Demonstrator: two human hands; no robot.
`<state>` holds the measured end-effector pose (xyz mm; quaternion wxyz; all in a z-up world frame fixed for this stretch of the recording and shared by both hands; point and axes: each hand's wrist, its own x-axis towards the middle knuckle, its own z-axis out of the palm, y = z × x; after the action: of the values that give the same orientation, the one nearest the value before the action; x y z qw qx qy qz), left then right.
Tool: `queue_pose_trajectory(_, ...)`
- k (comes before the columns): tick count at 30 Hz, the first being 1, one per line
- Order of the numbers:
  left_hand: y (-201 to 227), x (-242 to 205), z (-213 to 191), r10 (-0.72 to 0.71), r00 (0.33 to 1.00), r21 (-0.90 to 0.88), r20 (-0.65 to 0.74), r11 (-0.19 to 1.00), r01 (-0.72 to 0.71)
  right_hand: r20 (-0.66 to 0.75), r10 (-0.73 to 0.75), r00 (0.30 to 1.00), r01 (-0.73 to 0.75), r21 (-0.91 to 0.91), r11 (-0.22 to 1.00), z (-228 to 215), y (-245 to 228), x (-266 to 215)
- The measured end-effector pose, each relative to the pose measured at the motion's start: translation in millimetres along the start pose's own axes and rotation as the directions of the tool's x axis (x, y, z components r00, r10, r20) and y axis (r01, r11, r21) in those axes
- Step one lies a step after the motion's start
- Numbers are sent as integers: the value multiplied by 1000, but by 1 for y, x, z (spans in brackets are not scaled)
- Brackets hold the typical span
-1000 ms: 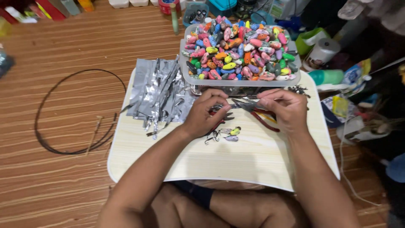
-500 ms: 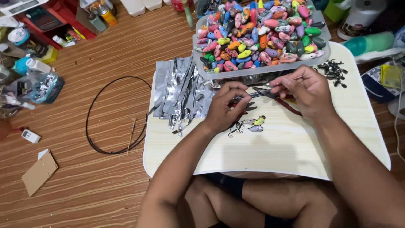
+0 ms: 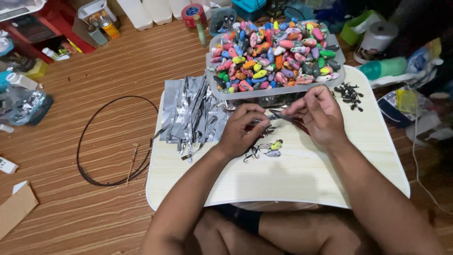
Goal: Assembling fishing lures by attaching hooks and wires to lure bodies using pliers.
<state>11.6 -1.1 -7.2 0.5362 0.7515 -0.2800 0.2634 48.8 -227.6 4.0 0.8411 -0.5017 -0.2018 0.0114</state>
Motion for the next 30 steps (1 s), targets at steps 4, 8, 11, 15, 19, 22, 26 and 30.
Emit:
queue_pose_trajectory(4, 6, 4, -2, 28, 1000, 19, -5, 999, -27, 22, -197, 980, 195, -286, 938, -11, 6, -2)
queue_pose_trajectory(8, 7, 5, -6, 87, 996, 60, -5, 994, -87, 327, -445, 834, 528, -709, 468, 1, -2, -9)
queue_pose_trajectory(11, 9, 8, -8, 117, 993, 87, 4, 989, -117, 344, -474, 810, 551, -723, 417, 13, -11, -11)
queue_pose_trajectory(15, 9, 8, -10, 137, 991, 134, -5, 982, -135, 325, -518, 791, 575, -682, 451, 20, -14, -8)
queue_pose_trajectory(19, 17, 14, -13, 144, 988, 154, -63, 979, -133, 261, -500, 826, 527, -671, 521, 13, -7, -4)
queue_pose_trajectory(22, 19, 25, -10, 160, 982, 143, -96, 979, -145, 219, -573, 790, 520, -734, 437, 6, -8, 2)
queue_pose_trajectory(26, 21, 55, -4, 201, 980, 236, -7, 952, -194, 9, -656, 755, 435, -756, 490, -6, -5, 10)
queue_pose_trajectory(30, 22, 102, 10, 294, 955, 342, 48, 893, -292, -203, -627, 752, 360, -670, 649, -26, 9, 21)
